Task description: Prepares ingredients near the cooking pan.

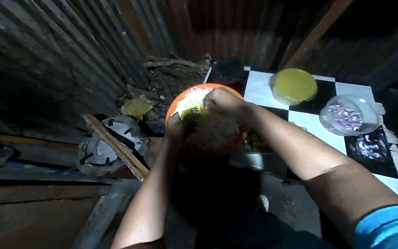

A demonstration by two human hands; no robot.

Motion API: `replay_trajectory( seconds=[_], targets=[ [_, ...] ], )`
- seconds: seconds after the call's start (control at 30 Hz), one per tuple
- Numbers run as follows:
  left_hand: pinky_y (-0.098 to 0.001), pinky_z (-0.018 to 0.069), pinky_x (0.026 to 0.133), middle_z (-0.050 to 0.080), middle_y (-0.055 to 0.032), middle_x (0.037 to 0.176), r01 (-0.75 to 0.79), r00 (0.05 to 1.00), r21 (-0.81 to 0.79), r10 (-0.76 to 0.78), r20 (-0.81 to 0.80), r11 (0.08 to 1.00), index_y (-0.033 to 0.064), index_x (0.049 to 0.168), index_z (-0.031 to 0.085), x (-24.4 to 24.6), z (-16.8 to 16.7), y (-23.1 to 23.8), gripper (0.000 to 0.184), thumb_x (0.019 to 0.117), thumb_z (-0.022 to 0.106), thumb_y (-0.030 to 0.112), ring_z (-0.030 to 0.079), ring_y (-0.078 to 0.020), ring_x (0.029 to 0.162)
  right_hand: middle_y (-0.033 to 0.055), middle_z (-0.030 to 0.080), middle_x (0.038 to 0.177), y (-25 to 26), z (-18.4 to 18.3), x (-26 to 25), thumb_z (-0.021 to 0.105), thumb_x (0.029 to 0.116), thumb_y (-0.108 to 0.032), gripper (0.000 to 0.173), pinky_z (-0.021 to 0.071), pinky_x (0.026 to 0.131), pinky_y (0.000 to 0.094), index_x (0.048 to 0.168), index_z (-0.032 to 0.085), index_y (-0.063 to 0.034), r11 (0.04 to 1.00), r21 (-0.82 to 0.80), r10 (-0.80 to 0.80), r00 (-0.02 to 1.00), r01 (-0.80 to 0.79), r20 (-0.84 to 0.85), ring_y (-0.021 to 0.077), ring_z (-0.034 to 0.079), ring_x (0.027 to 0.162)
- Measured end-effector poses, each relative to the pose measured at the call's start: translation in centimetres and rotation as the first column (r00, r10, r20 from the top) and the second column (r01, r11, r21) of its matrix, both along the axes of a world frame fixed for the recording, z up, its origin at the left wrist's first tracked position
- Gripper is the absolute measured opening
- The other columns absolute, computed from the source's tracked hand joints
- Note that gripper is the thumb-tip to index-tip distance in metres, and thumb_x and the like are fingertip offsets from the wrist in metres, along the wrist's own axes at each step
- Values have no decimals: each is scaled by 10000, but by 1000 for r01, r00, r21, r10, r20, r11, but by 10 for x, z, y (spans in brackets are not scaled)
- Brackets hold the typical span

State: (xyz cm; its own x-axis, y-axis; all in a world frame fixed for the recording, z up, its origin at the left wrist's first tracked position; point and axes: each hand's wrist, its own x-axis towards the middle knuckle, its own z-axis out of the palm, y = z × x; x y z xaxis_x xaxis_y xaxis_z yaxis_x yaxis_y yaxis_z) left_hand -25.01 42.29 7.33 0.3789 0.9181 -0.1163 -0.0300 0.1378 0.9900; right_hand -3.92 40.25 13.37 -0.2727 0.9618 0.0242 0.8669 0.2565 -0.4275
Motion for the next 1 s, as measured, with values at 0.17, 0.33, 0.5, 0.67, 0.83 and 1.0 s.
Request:
replay_trajectory(
  seconds=[0.17, 0.33, 0.5, 0.67, 0.83, 1.0],
  targets=[
    [-335, 612, 673, 713, -89, 954, 107, 946, 278, -12, -325, 955, 5, 1161, 634, 3, 24, 25, 183, 987, 634, 58, 701, -142, 761, 172, 705, 1116, 0, 12, -16, 567, 1014, -97, 186, 546, 871, 583, 1134, 707, -74, 995, 6, -100, 966, 101, 238, 373, 675, 1092],
    [-392, 609, 724, 713, -112, 968, 248, 840, 363, -13, -542, 898, 31, 1153, 644, 7, 56, 34, 187, 979, 659, 101, 708, -178, 783, 172, 700, 1090, -7, 20, -18, 557, 1005, -71, 170, 551, 825, 578, 1107, 693, -72, 991, 37, -136, 954, 130, 269, 377, 678, 1070],
    [-501, 561, 820, 699, -161, 989, 372, 713, 442, 54, -699, 817, 28, 1137, 660, 13, 88, 27, 179, 981, 663, 115, 692, -264, 865, 167, 704, 1109, -15, 26, -18, 549, 1016, -76, 180, 546, 836, 583, 1117, 697, -73, 989, 54, -148, 956, 139, 254, 372, 677, 1084],
    [-596, 527, 871, 700, -204, 1030, 435, 628, 501, 147, -764, 748, 29, 1163, 657, 20, 103, 16, 199, 994, 640, 134, 693, -360, 948, 168, 708, 1078, -22, 30, -17, 530, 1031, -99, 188, 546, 812, 578, 1113, 697, -72, 983, 108, -173, 959, 152, 225, 372, 688, 1044],
    [-675, 496, 853, 689, -246, 1027, 498, 525, 490, 201, -827, 715, 36, 1198, 637, 30, 112, 2, 230, 1017, 614, 175, 669, -456, 994, 171, 705, 1110, -31, 34, -15, 533, 1035, -119, 190, 533, 845, 592, 1126, 692, -71, 977, 99, -204, 961, 188, 189, 375, 680, 1072],
    [-680, 504, 801, 695, -239, 1002, 552, 403, 442, 238, -884, 707, 72, 1214, 630, 42, 99, -20, 233, 1036, 564, 208, 676, -466, 981, 174, 707, 1092, -41, 20, -9, 548, 1033, -145, 190, 539, 831, 613, 1122, 700, -72, 974, 70, -223, 959, 213, 174, 385, 681, 1059]
  ],
)
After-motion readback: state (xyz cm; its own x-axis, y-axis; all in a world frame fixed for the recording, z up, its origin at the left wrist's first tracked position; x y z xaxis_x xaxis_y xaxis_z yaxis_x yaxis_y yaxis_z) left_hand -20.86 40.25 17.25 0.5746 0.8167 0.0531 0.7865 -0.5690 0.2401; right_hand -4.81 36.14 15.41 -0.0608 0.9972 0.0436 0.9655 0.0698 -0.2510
